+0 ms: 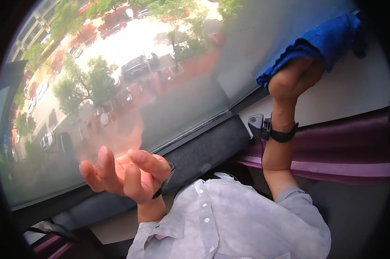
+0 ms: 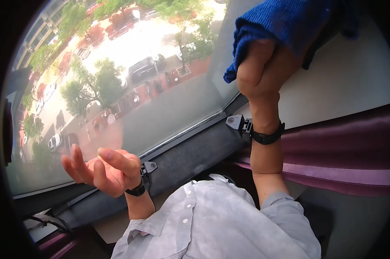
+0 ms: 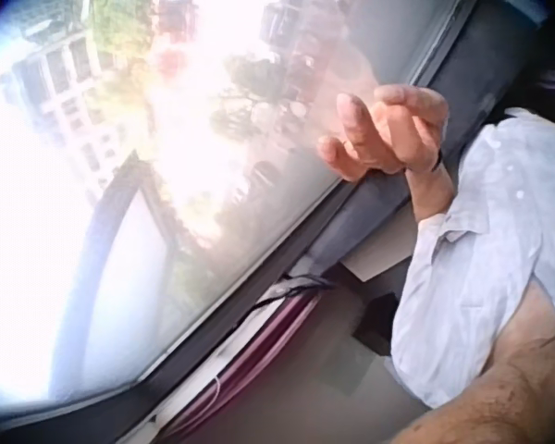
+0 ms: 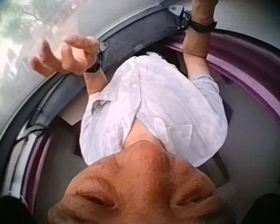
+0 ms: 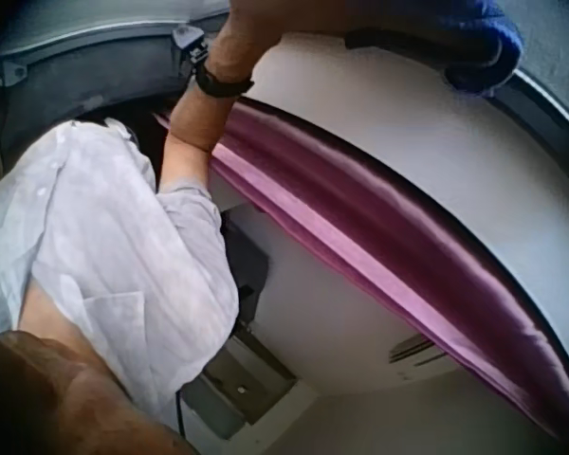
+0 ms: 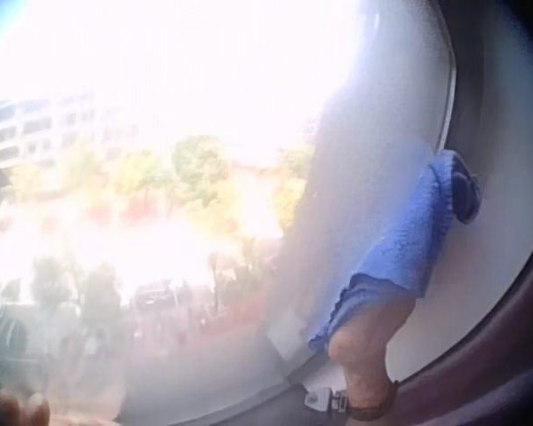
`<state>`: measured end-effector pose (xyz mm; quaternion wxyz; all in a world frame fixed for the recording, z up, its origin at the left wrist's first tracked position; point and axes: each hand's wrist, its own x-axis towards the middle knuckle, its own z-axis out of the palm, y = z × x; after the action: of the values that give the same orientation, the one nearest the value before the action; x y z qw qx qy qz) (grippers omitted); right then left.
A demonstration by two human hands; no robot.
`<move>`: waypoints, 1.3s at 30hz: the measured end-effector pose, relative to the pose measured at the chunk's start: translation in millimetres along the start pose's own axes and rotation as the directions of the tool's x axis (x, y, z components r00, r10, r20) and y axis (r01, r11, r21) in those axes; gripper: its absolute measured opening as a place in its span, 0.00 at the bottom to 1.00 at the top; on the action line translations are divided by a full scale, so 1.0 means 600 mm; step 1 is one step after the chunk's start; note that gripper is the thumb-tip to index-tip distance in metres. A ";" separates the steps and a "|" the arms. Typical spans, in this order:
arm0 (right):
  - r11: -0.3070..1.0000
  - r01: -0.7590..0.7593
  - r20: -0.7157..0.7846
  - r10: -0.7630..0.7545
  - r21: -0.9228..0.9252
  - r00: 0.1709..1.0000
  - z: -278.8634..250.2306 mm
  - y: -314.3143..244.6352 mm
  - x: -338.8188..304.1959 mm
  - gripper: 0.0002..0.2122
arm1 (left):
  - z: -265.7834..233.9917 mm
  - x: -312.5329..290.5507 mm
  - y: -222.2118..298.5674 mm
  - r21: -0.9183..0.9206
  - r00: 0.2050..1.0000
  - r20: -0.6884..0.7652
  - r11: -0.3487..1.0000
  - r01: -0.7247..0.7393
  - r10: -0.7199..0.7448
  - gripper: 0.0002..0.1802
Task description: Wiping the window frame and glass with a blue cloth.
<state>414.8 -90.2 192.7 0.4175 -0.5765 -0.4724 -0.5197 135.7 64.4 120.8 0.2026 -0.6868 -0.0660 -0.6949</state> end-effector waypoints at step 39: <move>-0.866 -0.490 0.933 0.095 -0.094 -0.347 0.054 -0.595 -0.401 0.11 | -0.284 -0.119 0.036 -0.137 0.052 0.033 0.047 0.989 -0.998 0.12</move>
<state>68.6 -12.3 -53.3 0.7179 -0.3523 0.0173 0.6001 -16.2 -4.7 38.8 -0.3713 -0.4388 -0.4701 -0.6698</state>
